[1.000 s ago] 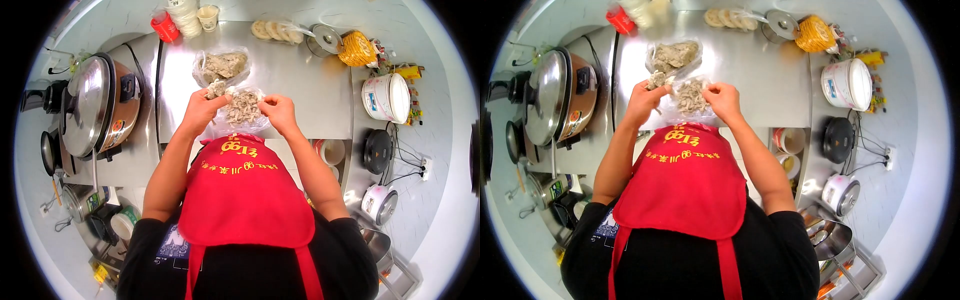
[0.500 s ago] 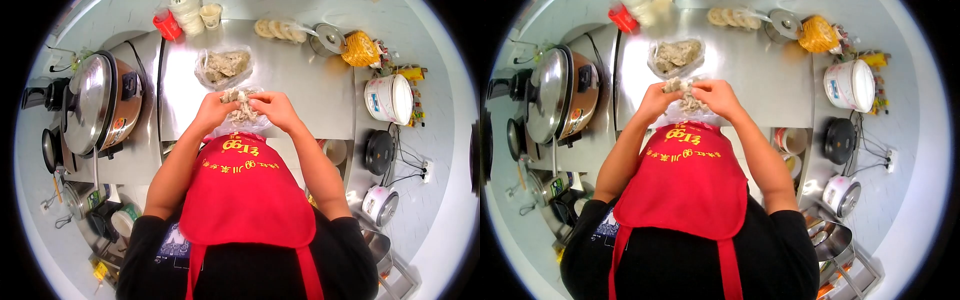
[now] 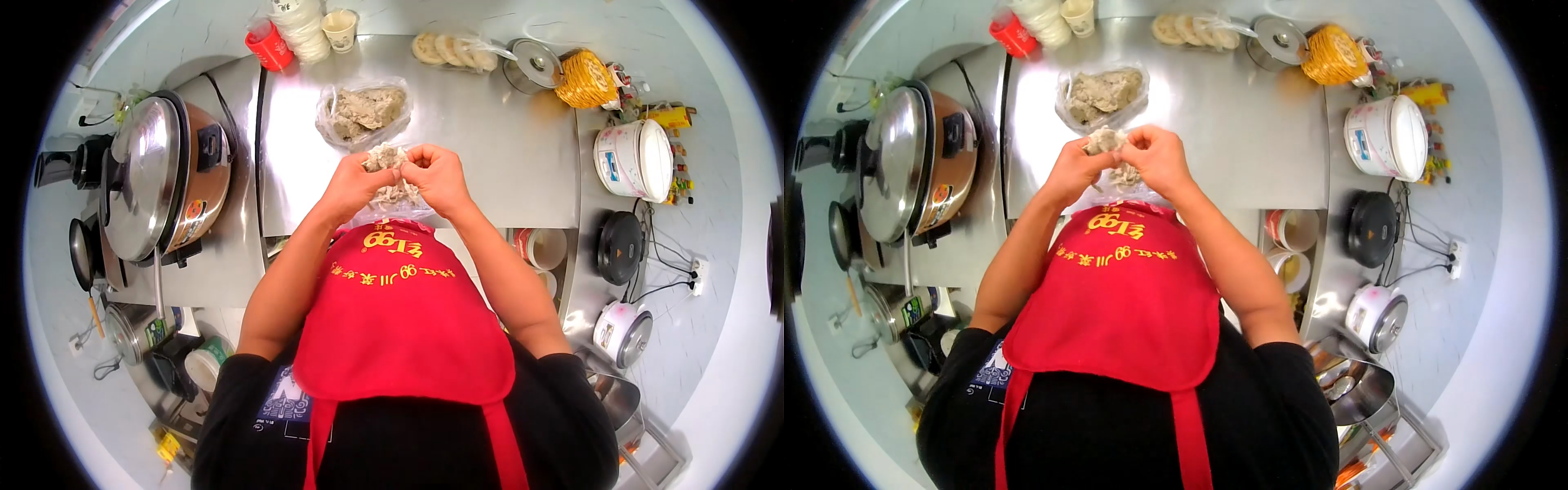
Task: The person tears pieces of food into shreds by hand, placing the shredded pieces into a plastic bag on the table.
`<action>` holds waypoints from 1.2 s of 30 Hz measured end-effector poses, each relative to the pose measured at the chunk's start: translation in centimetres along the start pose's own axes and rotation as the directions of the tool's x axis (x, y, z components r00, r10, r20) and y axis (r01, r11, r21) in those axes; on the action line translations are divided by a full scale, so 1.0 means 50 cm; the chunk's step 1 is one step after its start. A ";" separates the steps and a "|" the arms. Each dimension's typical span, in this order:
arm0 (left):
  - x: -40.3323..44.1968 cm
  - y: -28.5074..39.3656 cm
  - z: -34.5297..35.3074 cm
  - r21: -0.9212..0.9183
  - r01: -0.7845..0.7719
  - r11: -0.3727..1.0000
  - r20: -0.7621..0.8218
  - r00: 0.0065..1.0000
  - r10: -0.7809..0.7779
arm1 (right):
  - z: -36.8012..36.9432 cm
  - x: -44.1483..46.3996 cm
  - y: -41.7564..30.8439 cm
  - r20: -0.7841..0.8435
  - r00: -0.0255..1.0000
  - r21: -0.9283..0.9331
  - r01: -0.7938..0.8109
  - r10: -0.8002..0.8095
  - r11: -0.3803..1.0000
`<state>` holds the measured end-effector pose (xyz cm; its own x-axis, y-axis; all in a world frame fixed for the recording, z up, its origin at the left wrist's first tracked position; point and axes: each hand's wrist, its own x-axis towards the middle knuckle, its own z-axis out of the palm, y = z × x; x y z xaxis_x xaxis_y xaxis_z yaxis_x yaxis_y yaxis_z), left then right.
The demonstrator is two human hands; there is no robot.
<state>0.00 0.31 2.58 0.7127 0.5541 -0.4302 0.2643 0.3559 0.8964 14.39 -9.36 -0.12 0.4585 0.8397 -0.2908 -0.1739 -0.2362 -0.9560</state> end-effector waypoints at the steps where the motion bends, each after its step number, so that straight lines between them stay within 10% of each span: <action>1: 0.002 -0.004 -0.004 -0.043 0.042 0.998 0.007 0.999 -0.042 | -0.001 -0.002 0.004 -0.031 0.999 -0.020 0.015 -0.016 1.000; 13: 0.009 -0.021 -0.024 0.052 0.168 0.984 -0.043 0.985 -0.166 | -0.062 -0.014 0.060 0.052 0.991 -0.715 0.124 -0.125 0.688; 20: 0.009 -0.025 0.000 -0.469 0.252 0.846 0.142 0.967 -0.210 | -0.005 -0.019 -0.027 0.083 0.996 -0.245 0.002 0.019 0.969; 29: 0.004 -0.001 -0.018 0.040 0.202 0.979 0.224 0.953 -0.206 | 0.002 0.006 -0.011 0.070 0.994 -0.271 0.095 -0.079 0.958; 36: -0.001 0.007 -0.040 -0.012 0.241 0.970 0.205 0.950 -0.234 | -0.049 0.026 -0.015 -0.035 0.990 -0.330 0.118 -0.137 0.937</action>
<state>-1.26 1.92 2.68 0.7489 0.2888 -0.5964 0.4204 0.4886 0.7646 17.27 -9.28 0.14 0.5086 0.8463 -0.1584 0.1790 -0.2838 -0.9420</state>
